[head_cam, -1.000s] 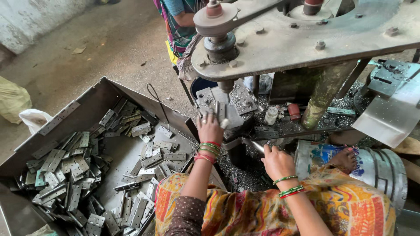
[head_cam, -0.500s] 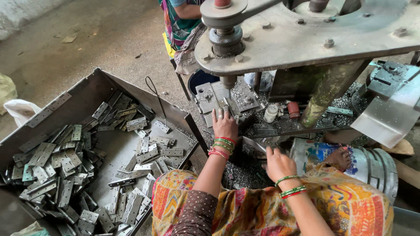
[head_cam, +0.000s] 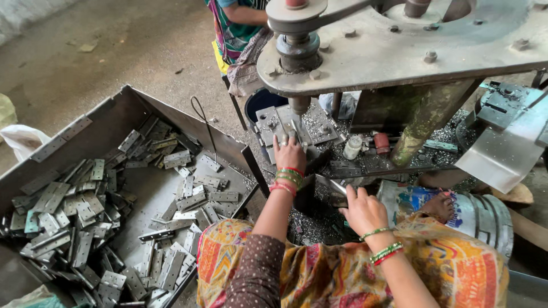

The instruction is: The person operates a drill press to process metal hinge plates. They pick up plates from a metal bin, place them under the drill, and activate the machine with a lever, then return the processed plates to the bin.

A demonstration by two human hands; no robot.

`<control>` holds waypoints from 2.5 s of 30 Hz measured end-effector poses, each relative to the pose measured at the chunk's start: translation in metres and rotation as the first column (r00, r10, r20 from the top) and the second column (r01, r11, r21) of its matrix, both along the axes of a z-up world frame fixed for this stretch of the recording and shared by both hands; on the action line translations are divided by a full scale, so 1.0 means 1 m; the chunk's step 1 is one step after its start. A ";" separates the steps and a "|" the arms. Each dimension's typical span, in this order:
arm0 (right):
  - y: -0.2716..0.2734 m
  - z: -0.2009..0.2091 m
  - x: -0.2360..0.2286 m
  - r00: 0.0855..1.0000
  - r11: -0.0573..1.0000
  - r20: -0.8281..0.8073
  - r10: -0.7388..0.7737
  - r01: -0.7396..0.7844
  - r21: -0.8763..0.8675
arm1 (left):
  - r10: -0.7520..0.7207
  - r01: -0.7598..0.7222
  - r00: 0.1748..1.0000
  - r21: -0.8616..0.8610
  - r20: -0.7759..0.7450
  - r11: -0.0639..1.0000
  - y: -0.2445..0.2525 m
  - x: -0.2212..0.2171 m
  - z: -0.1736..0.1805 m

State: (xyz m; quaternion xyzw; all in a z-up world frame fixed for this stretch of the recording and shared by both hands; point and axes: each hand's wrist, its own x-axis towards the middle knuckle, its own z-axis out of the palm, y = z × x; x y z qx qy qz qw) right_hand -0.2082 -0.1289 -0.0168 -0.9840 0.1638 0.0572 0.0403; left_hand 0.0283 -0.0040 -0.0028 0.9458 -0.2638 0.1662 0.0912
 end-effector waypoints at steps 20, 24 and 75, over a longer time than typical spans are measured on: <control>-0.003 -0.027 0.008 0.924 0.998 -0.380 -0.027 0.045 0.038 | 0.016 -0.002 0.991 0.112 -0.131 0.994 -0.001 0.029 0.011; -0.006 -0.037 0.002 0.955 0.987 -0.296 -0.025 0.070 0.143 | 0.034 0.007 0.960 0.146 -0.278 0.989 0.001 0.018 -0.006; -0.025 -0.020 -0.009 0.910 0.868 0.318 0.266 -0.083 -0.490 | 0.566 -0.565 0.822 0.195 0.054 0.802 0.482 -0.151 -0.194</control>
